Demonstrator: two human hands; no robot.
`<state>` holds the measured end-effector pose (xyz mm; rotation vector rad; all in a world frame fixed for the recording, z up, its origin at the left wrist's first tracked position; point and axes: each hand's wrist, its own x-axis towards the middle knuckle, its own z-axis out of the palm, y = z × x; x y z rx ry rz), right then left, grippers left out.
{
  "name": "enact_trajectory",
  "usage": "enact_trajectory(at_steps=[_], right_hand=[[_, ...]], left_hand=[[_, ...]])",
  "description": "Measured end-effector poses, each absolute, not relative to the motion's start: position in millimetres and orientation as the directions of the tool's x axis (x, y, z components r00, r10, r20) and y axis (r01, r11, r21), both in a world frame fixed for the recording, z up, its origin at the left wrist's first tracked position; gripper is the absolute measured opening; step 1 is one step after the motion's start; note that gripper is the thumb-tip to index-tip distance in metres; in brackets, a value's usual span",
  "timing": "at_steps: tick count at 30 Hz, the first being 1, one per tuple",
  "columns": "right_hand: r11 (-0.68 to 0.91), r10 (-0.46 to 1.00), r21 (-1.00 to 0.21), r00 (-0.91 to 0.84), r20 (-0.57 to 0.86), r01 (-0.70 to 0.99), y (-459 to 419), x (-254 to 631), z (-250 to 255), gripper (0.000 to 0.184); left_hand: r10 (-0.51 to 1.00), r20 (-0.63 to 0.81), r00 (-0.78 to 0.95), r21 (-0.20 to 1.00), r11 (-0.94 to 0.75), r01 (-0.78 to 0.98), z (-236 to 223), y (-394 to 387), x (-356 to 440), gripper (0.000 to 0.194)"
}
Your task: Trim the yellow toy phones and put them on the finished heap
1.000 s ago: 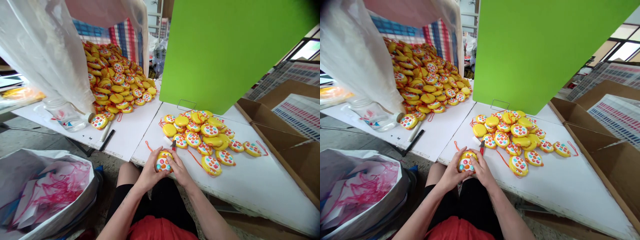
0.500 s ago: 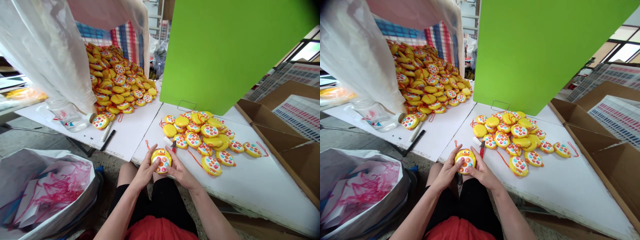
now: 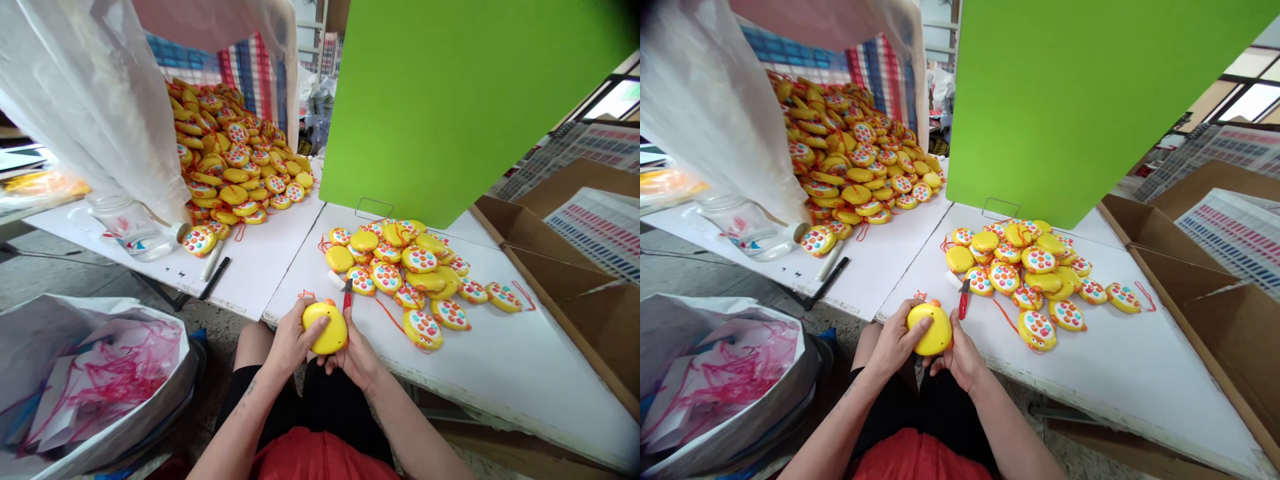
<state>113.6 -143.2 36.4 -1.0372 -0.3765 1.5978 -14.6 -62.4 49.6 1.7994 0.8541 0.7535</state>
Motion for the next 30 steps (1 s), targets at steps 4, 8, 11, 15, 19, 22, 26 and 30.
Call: enact_trajectory(at_steps=[4,8,11,15,19,22,26,30], right_hand=[[-0.232,0.944,-0.776,0.055,-0.324,-0.586,-145,111,40,0.069],[-0.215,0.952,-0.818,0.073,-0.298,-0.534,-146,111,41,0.056],[-0.225,0.943,-0.788,0.073,-0.324,-0.573,-144,112,37,0.050],[-0.232,0.922,-0.718,0.086,-0.377,-0.656,-134,132,38,0.045],[0.050,0.890,-0.776,0.380,-0.251,-0.628,-115,183,53,0.035],[0.394,0.770,-0.754,0.636,-0.040,-0.525,-97,211,65,0.033],[0.292,0.834,-0.824,0.552,-0.029,-0.486,-76,195,63,0.033],[-0.012,0.975,-0.945,0.207,-0.084,-0.325,-57,152,53,0.034]], left_hand=[[0.883,0.067,0.465,0.937,-0.216,0.276,51,-63,-14,0.044],[0.904,0.075,0.421,0.957,-0.183,0.223,46,-59,-16,0.047],[0.920,0.053,0.387,0.962,-0.152,0.228,41,-55,-16,0.043],[0.908,-0.008,0.420,0.988,-0.056,0.141,32,-50,-15,0.044],[0.909,0.083,0.408,0.970,-0.167,0.175,24,-46,-22,0.042],[0.903,0.210,0.375,0.895,-0.332,0.299,22,-38,-31,0.041],[0.837,0.428,0.342,0.689,-0.547,0.476,27,-8,-51,0.038],[0.846,0.477,0.238,0.409,-0.453,0.792,30,48,-87,0.039]])
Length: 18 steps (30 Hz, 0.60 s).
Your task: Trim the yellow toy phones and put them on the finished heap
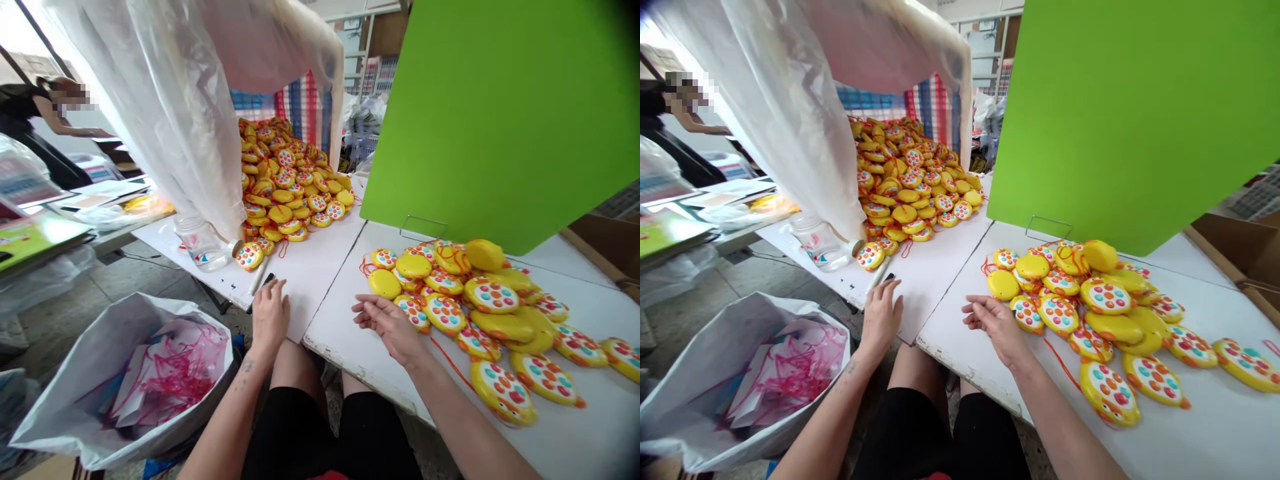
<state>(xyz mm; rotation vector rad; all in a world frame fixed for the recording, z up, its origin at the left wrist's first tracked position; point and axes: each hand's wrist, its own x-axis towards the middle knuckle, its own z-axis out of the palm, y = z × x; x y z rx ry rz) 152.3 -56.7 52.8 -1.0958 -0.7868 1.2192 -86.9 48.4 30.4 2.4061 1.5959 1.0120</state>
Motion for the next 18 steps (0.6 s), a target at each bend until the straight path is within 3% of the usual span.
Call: enact_trajectory(at_steps=[3,7,12,15,18], right_hand=[[-0.061,0.995,-0.986,0.062,-0.072,-0.158,-38,135,45,0.034],[-0.002,1.000,-0.997,0.018,-0.001,0.071,-20,123,29,0.029],[0.311,0.946,-0.864,-0.039,0.323,0.397,-19,112,8,0.023],[0.397,0.913,-0.787,-0.121,0.389,0.472,-23,112,4,0.024],[0.417,0.905,-0.776,-0.137,0.403,0.473,-24,115,2,0.026]], left_hand=[[0.930,0.336,0.150,0.255,-0.243,0.936,25,89,-114,0.045],[0.966,0.189,0.179,0.204,-0.216,0.955,15,110,-118,0.040],[0.909,0.244,0.338,0.316,-0.404,0.859,3,88,-55,0.038],[0.856,0.287,0.430,0.440,-0.517,0.734,0,90,-23,0.036],[0.861,0.415,0.296,0.525,-0.492,0.695,4,122,-26,0.041]])
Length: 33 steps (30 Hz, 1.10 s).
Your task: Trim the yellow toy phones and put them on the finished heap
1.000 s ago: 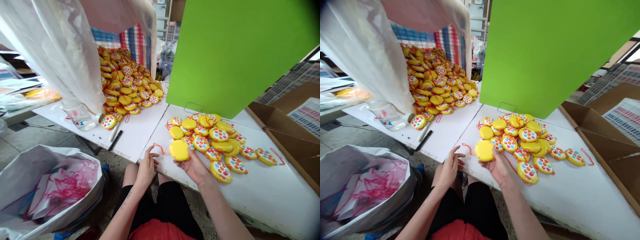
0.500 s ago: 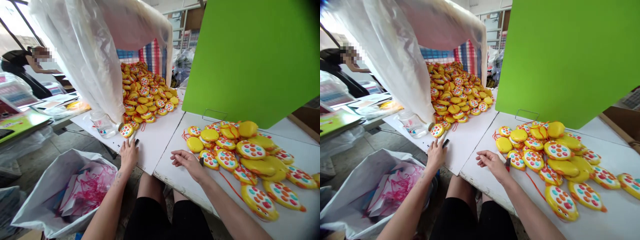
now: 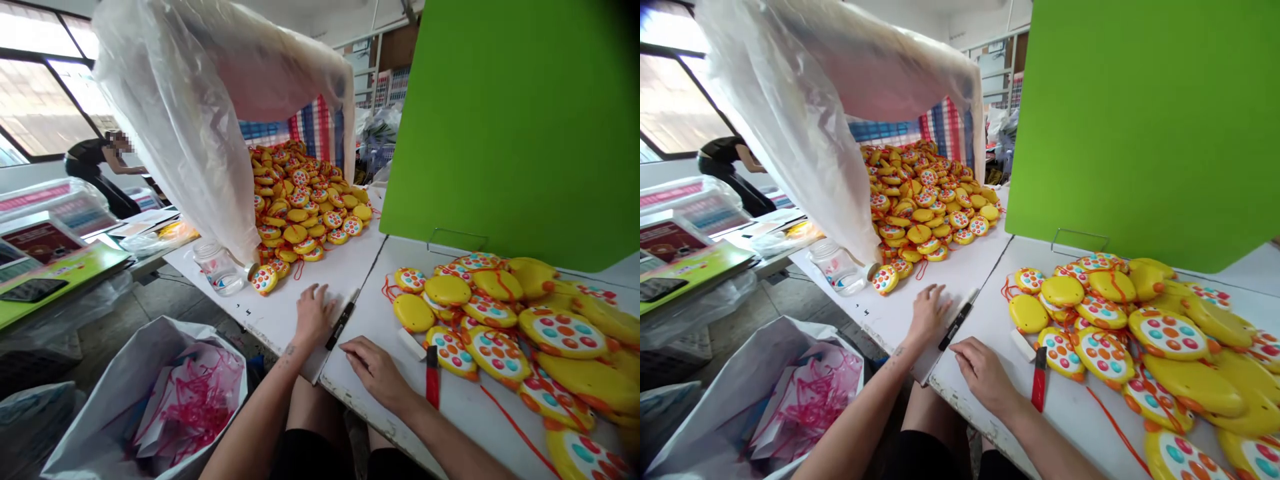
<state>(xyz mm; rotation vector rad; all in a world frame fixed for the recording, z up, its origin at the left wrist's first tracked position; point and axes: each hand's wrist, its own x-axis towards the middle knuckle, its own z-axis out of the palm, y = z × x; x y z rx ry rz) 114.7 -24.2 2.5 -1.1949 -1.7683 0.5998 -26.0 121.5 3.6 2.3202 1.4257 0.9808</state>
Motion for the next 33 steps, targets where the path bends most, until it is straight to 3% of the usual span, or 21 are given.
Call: enact_trajectory(at_steps=[2,5,7,12,19,24,29,33], right_hand=[[0.426,0.902,-0.780,-0.152,0.404,0.458,-24,116,1,0.032],[0.421,0.907,-0.798,-0.180,0.381,0.432,-24,116,-1,0.040],[0.381,0.925,-0.820,-0.174,0.339,0.427,-24,115,0,0.038],[0.302,0.952,-0.883,-0.070,0.297,0.358,-24,115,1,0.032],[0.247,0.966,-0.962,-0.047,0.253,-0.118,-21,118,7,0.073],[0.177,0.980,-0.974,0.113,0.162,-0.141,-19,127,18,0.053],[0.062,0.989,-0.968,0.143,0.028,-0.244,-14,133,2,0.042],[0.077,0.992,-0.985,0.112,0.060,-0.152,-13,133,-4,0.043]], left_hand=[[0.864,0.489,0.122,0.553,-0.415,0.722,9,150,-46,0.048],[0.863,0.505,0.014,0.578,-0.351,0.736,18,187,-83,0.055],[0.867,0.498,-0.005,0.593,-0.337,0.732,24,199,-101,0.050],[0.856,0.510,0.086,0.601,-0.426,0.677,39,178,-95,0.057],[0.805,0.503,0.314,0.682,-0.593,0.428,32,52,-7,0.070],[0.827,0.429,0.364,0.815,-0.528,0.240,16,-8,19,0.078],[0.938,0.306,0.162,0.922,-0.334,0.195,12,1,-2,0.075],[0.932,0.206,0.298,0.977,-0.213,-0.010,11,12,-15,0.064]])
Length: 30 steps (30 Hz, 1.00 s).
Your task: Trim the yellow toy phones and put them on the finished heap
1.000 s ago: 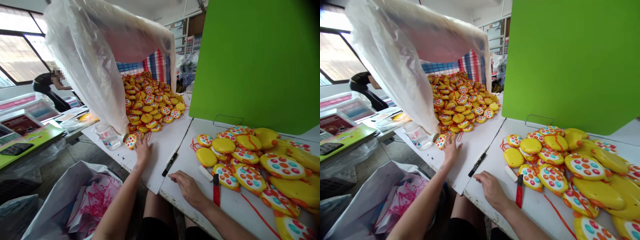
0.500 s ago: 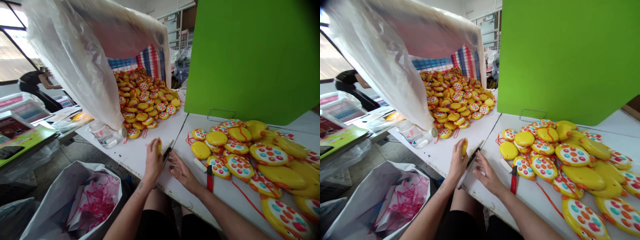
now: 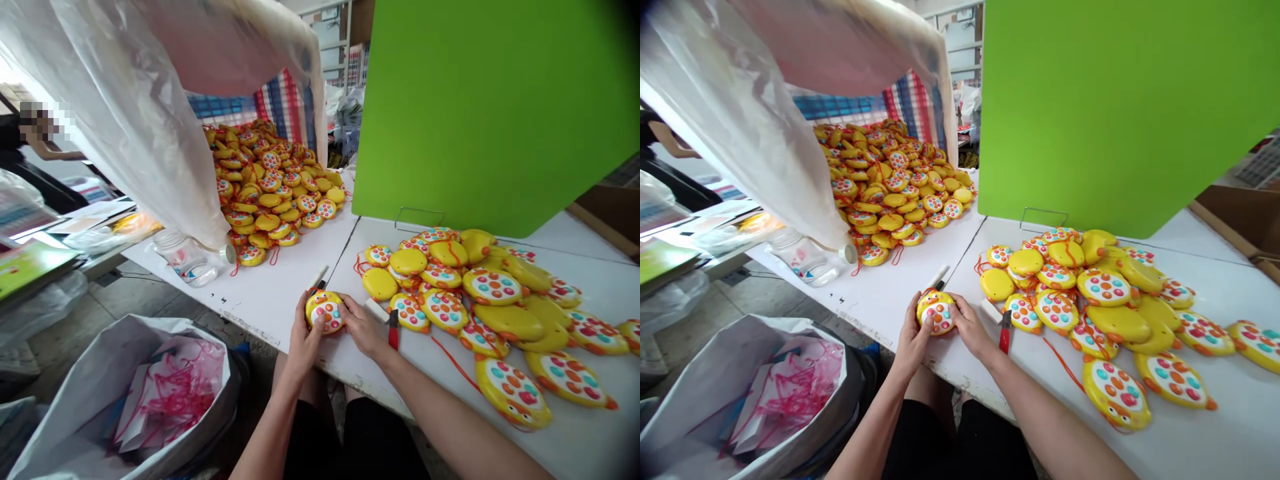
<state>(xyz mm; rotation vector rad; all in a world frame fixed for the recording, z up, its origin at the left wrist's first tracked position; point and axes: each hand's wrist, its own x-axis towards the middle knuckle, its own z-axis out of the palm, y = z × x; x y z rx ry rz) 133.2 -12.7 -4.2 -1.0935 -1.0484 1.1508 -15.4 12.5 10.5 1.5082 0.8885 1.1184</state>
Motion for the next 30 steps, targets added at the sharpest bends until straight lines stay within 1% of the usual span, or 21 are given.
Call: enact_trajectory(at_steps=[4,6,8,10,13,14,19,21,24,25,30], right_hand=[[0.102,0.993,-0.993,0.074,0.097,-0.063,-18,133,6,0.047],[0.126,0.991,-0.991,0.040,0.124,-0.037,-21,133,11,0.051],[0.153,0.988,-0.988,0.028,0.153,0.006,-22,132,14,0.054],[0.164,0.985,-0.985,0.048,0.166,0.050,-22,132,14,0.055],[0.148,0.986,-0.988,0.065,0.151,0.050,-21,132,11,0.055],[0.141,0.988,-0.989,0.064,0.143,0.034,-21,132,11,0.054],[0.123,0.992,-0.992,0.040,0.121,-0.040,-22,132,13,0.048],[0.133,0.991,-0.990,0.034,0.132,-0.040,-22,131,13,0.048],[0.156,0.987,-0.988,0.033,0.155,-0.010,-21,130,14,0.048],[0.161,0.987,-0.987,0.032,0.161,0.004,-21,130,14,0.048],[0.177,0.984,-0.983,0.029,0.178,0.048,-21,131,15,0.048]], left_hand=[[0.925,0.172,0.338,0.985,-0.170,-0.036,10,15,-17,0.052],[0.929,0.150,0.338,0.989,-0.143,-0.047,9,15,-18,0.049],[0.929,0.162,0.333,0.987,-0.152,-0.057,8,15,-19,0.048],[0.910,0.184,0.372,0.983,-0.161,-0.091,8,15,-20,0.056],[0.880,0.173,0.443,0.983,-0.129,-0.127,8,12,-21,0.082],[0.879,0.162,0.448,0.985,-0.116,-0.129,9,11,-20,0.087],[0.899,0.149,0.413,0.986,-0.102,-0.135,10,9,-20,0.087],[0.896,0.154,0.417,0.985,-0.107,-0.134,11,10,-22,0.080],[0.905,0.160,0.394,0.986,-0.127,-0.108,12,14,-25,0.058],[0.911,0.153,0.384,0.988,-0.126,-0.094,12,15,-25,0.053],[0.929,0.110,0.353,0.993,-0.088,-0.077,8,19,-25,0.046]])
